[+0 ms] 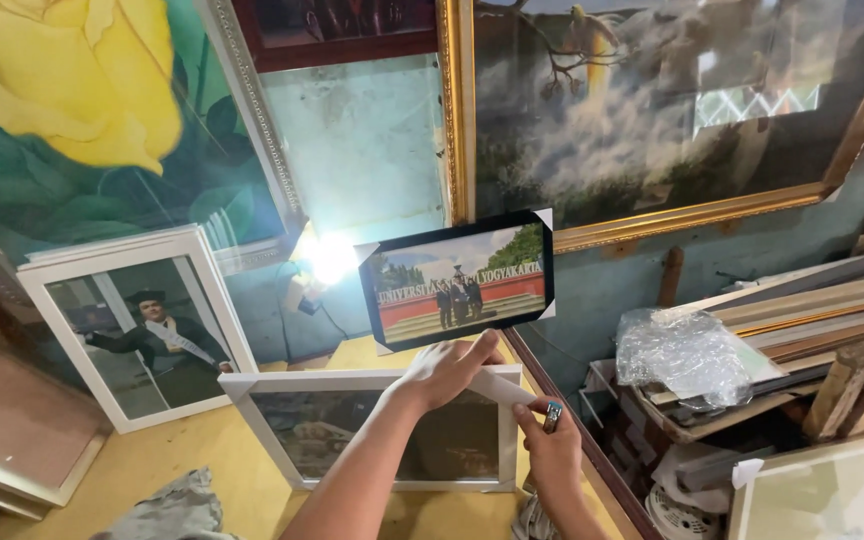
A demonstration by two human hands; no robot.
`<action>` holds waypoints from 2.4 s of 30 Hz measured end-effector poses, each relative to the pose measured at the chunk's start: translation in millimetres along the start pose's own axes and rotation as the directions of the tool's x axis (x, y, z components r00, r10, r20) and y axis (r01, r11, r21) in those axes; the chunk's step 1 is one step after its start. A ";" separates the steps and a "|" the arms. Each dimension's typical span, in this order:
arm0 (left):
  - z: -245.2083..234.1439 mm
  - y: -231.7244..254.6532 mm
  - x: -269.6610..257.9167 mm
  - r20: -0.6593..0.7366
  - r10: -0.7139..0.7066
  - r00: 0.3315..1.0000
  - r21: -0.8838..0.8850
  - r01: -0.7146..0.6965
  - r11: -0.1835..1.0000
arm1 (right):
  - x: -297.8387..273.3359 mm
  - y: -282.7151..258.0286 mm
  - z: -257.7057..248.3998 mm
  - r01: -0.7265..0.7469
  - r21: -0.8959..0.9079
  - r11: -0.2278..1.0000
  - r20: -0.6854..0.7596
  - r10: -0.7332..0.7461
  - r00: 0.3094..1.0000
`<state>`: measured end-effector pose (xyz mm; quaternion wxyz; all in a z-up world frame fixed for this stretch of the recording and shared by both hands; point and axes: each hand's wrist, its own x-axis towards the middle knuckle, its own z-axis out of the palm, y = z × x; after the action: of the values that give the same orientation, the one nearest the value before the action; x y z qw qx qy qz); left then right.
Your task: Cleaning the glass and preparing a picture frame for final assembly in a workshop.
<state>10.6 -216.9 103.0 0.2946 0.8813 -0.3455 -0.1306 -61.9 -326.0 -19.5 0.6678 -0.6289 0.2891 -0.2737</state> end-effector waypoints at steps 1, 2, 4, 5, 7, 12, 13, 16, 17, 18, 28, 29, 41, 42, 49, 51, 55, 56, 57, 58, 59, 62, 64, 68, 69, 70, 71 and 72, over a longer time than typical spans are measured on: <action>0.2 -0.3 0.4 0.012 -0.021 1.000 0.036 0.020 0.999 | -1.9 -4.3 0.7 -0.007 0.014 1.000 -0.022 0.008 1.000; 0.6 -0.4 -0.7 0.014 -0.026 1.000 0.037 0.025 0.999 | -3.1 -6.3 1.7 -0.012 0.015 1.000 -0.019 0.012 1.000; 0.9 0.7 -2.1 0.020 0.136 0.991 0.024 -0.136 0.990 | -5.0 -11.5 3.3 0.049 0.140 0.989 -0.020 -0.047 0.999; 3.2 -3.6 0.4 0.023 0.134 0.991 0.026 -0.134 0.991 | -4.2 -11.1 4.8 0.046 0.142 0.989 -0.020 -0.043 0.999; 7.3 -12.1 5.8 -0.038 0.191 0.981 0.144 -0.183 0.972 | -2.2 -10.6 8.0 0.046 0.176 0.983 -0.021 -0.043 0.999; 9.9 -15.3 9.4 -0.085 0.211 0.974 0.101 -0.202 0.974 | 9.2 5.3 15.3 0.047 0.322 0.946 -0.039 -0.036 0.999; 11.5 -16.9 10.8 -0.100 0.202 0.974 0.082 -0.195 0.977 | 11.9 9.7 16.9 0.066 0.356 0.932 -0.047 -0.052 0.998; 18.1 -25.0 20.1 -0.140 0.221 0.965 -0.014 -0.225 0.974 | 10.1 7.5 18.1 0.052 0.387 0.921 -0.048 -0.036 0.998; 18.4 -25.0 19.6 -0.140 0.221 0.965 -0.015 -0.226 0.974 | 9.9 8.6 18.2 0.052 0.385 0.921 -0.048 -0.036 0.998; 18.3 -25.1 19.2 -0.162 0.196 0.967 -0.004 -0.199 0.980 | 9.9 9.5 18.7 0.057 0.391 0.919 -0.055 -0.039 0.998; 13.3 -27.0 14.2 -0.103 0.332 0.938 0.007 -0.333 0.943 | 3.7 17.5 12.2 0.200 0.317 0.927 -0.028 -0.202 0.979; 12.2 -27.7 13.4 -0.102 0.332 0.938 0.005 -0.333 0.943 | 3.4 20.5 11.0 0.199 0.315 0.928 -0.029 -0.201 0.979; 8.8 -28.1 9.8 -0.112 0.357 0.927 -0.062 -0.365 0.929 | -12.9 -39.4 1.0 -0.012 0.198 0.980 0.041 0.004 0.999; 7.1 -26.4 7.8 -0.149 0.352 0.924 -0.083 -0.367 0.927 | -11.8 -41.4 0.3 0.004 0.140 0.990 0.106 -0.019 0.994; 8.9 -33.1 8.0 -0.189 0.379 0.906 -0.132 -0.406 0.904 | 4.3 -12.9 2.0 0.152 0.047 0.987 -0.014 -0.152 0.988; 8.3 -33.4 7.5 -0.169 0.379 0.910 -0.143 -0.403 0.904 | 3.1 -4.9 0.9 0.199 0.090 0.976 -0.022 -0.198 0.980; 7.4 -34.9 7.6 -0.129 0.377 0.917 -0.171 -0.395 0.902 | 0.6 4.7 -2.1 0.365 0.019 0.931 0.011 -0.366 0.931; 7.9 -35.7 8.6 -0.128 0.379 0.916 -0.172 -0.397 0.902 | 3.0 6.8 -4.6 0.366 0.018 0.930 0.010 -0.366 0.930; 8.2 -36.6 9.6 -0.111 0.374 0.921 -0.167 -0.388 0.906 | 5.3 8.8 -7.0 0.424 -0.006 0.906 0.073 -0.422 0.903; 7.9 -37.4 10.5 -0.095 0.368 0.925 -0.160 -0.379 0.911 | 7.7 10.4 -8.8 0.482 -0.024 0.876 0.138 -0.474 0.869; 7.4 -36.1 9.7 -0.096 0.369 0.924 -0.160 -0.380 0.911 | 10.7 9.9 -8.4 0.483 -0.023 0.875 0.137 -0.476 0.869; 5.8 -33.2 7.5 -0.087 0.355 0.931 -0.150 -0.364 0.919 | 16.3 -2.9 -7.8 0.405 0.182 0.896 0.096 -0.426 0.900; 4.9 -32.4 6.3 -0.077 0.344 0.936 -0.175 -0.352 0.919 | 15.1 -25.4 -8.8 0.376 -0.188 0.907 0.158 -0.350 0.923; 3.5 -29.4 1.6 -0.132 0.353 0.926 -0.150 -0.371 0.917 | 55.3 -19.0 -8.3 0.385 -0.133 0.913 0.244 -0.346 0.906; 3.6 -29.9 2.5 -0.139 0.326 0.935 -0.182 -0.348 0.920 | 57.7 -22.4 -8.3 0.371 -0.086 0.925 0.235 -0.343 0.910; 4.9 -30.5 3.2 -0.146 0.298 0.943 -0.217 -0.325 0.921 | 59.9 -25.3 -9.0 0.356 -0.040 0.934 0.227 -0.339 0.913; 4.4 -28.5 2.3 -0.149 0.297 0.943 -0.218 -0.324 0.920 | 50.1 -29.3 -8.7 0.357 -0.041 0.933 0.229 -0.339 0.912; 4.3 -27.0 1.2 -0.143 0.287 0.947 -0.208 -0.312 0.927 | 40.2 -32.8 -8.3 0.261 0.198 0.945 0.131 -0.289 0.948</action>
<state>23.9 -203.6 83.0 0.4288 0.7843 -0.4422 -0.0740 -40.5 -362.8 11.2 0.6974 -0.6206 0.1186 -0.3383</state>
